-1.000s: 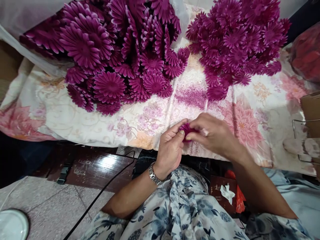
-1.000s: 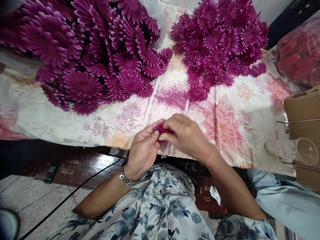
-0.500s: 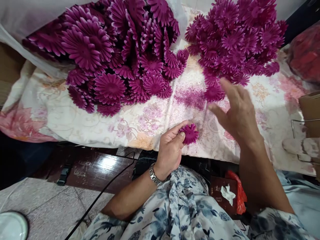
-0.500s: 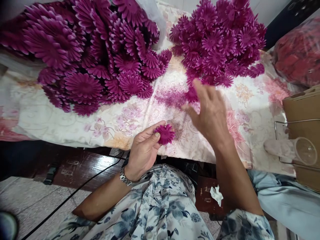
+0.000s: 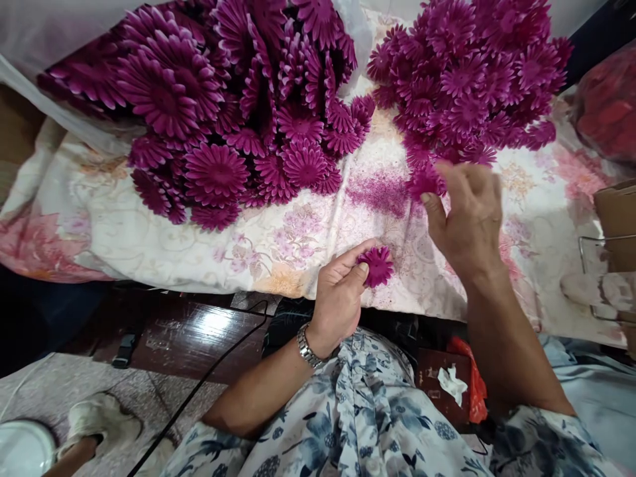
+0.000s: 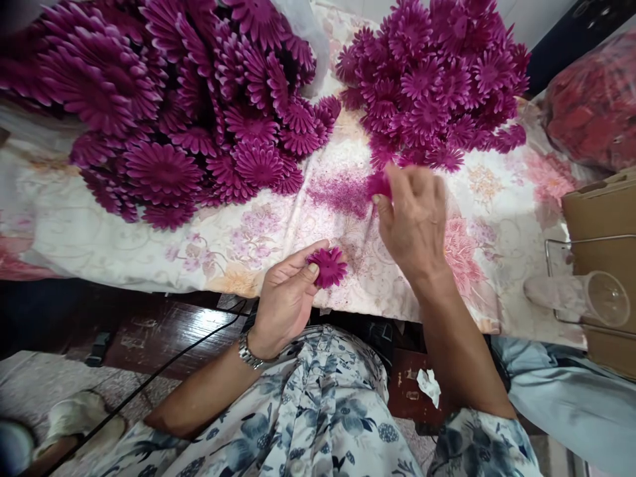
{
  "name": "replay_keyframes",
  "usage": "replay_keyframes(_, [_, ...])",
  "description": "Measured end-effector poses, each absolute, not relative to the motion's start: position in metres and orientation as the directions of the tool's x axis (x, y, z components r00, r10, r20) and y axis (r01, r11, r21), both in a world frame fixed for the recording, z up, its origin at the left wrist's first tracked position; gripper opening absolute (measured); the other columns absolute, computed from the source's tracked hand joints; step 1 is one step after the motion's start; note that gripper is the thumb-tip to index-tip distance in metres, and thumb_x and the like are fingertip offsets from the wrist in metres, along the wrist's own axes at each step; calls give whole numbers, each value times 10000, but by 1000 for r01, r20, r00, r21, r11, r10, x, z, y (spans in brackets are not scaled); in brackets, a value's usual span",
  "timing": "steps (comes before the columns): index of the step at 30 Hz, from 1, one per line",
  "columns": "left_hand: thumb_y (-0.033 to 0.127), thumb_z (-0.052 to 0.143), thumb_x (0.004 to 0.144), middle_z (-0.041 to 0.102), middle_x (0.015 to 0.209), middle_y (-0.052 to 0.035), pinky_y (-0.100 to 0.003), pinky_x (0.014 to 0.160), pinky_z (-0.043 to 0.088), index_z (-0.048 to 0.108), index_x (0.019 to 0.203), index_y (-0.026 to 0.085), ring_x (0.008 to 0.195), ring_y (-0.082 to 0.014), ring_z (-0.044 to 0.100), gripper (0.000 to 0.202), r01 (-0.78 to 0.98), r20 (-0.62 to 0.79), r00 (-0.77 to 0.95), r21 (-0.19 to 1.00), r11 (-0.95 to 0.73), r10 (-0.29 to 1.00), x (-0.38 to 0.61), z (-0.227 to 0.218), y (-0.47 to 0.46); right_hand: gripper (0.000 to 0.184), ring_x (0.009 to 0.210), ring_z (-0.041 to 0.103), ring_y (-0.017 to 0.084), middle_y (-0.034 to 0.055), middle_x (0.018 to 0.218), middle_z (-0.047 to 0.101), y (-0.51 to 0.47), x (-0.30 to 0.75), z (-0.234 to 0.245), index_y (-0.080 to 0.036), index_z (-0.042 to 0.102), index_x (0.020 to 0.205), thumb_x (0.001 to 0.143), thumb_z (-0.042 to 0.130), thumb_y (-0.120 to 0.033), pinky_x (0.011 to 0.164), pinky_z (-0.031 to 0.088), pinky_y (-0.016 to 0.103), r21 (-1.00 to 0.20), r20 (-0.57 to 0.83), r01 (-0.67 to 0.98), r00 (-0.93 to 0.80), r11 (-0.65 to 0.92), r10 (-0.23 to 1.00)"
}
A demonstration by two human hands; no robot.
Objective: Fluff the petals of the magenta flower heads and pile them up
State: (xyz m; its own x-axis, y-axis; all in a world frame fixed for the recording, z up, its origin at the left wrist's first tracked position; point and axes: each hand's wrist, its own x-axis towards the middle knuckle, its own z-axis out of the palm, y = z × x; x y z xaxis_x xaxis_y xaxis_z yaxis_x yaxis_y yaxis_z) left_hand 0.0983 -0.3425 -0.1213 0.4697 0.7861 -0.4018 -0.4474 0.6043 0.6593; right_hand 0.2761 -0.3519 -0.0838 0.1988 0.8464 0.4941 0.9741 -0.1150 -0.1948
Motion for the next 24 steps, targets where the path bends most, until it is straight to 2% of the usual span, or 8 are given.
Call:
replay_keyframes(3, [226,728,664,733,951,-59,-361,948,451,731,938,194,953,-202,657,275,-457,-414,466,644,614,782,98,-121,-341,291,923,548,236,128,973,607,-355,273,-79,-178,567,1060,822,618,-336,753,462,387,-269,394,963,98,13,914])
replay_keyframes(6, [222,737,651,717,1025,-68,-358,997,415,727,951,185,1051,-215,619,303,-451,-429,460,641,621,777,99,-120,-340,136,685,528,146,40,718,571,-363,252,-88,-181,573,805,872,549,-298,617,457,285,-436,291,852,-173,291,941])
replay_keyframes(9, [236,733,656,712,1042,-71,-364,1012,401,728,946,180,1072,-220,604,296,-446,-417,464,653,612,782,100,-121,-340,196,635,489,136,26,649,520,-368,234,-98,-175,527,711,892,503,-245,617,444,281,-400,352,847,-211,351,912])
replay_keyframes(15, [192,728,637,730,979,-58,-348,970,430,740,897,185,1008,-205,631,260,-433,-429,426,676,596,796,101,-120,-341,224,596,477,129,28,640,531,-359,253,-98,-167,563,747,914,415,-193,564,428,269,-271,369,953,-24,133,929])
replay_keyframes(18, [214,729,639,737,916,-68,-348,888,478,733,896,173,921,-205,660,261,-456,-442,451,633,626,775,101,-119,-340,205,806,555,201,108,879,619,-348,277,-89,-146,595,987,892,490,-293,697,471,363,-120,459,983,178,-138,871])
replay_keyframes(20, [219,731,636,737,885,-71,-343,851,492,725,906,165,888,-205,668,275,-464,-445,465,613,639,765,101,-118,-339,379,964,541,257,158,1033,609,-347,282,-82,-127,549,1139,852,556,-376,808,457,438,-101,475,981,194,-166,858])
replay_keyframes(22, [217,725,641,736,886,-66,-329,845,494,722,916,167,897,-201,667,280,-458,-447,466,617,640,764,101,-117,-339,352,920,559,224,126,977,627,-351,274,-79,-143,568,1100,840,581,-381,789,476,394,-232,376,973,74,17,924])
replay_keyframes(24, [218,714,650,735,905,-62,-315,848,493,727,911,175,922,-198,660,264,-449,-443,468,626,638,764,101,-117,-338,160,761,560,162,55,789,619,-359,259,-81,-166,601,897,848,582,-317,684,482,304,-412,278,886,-97,210,956])
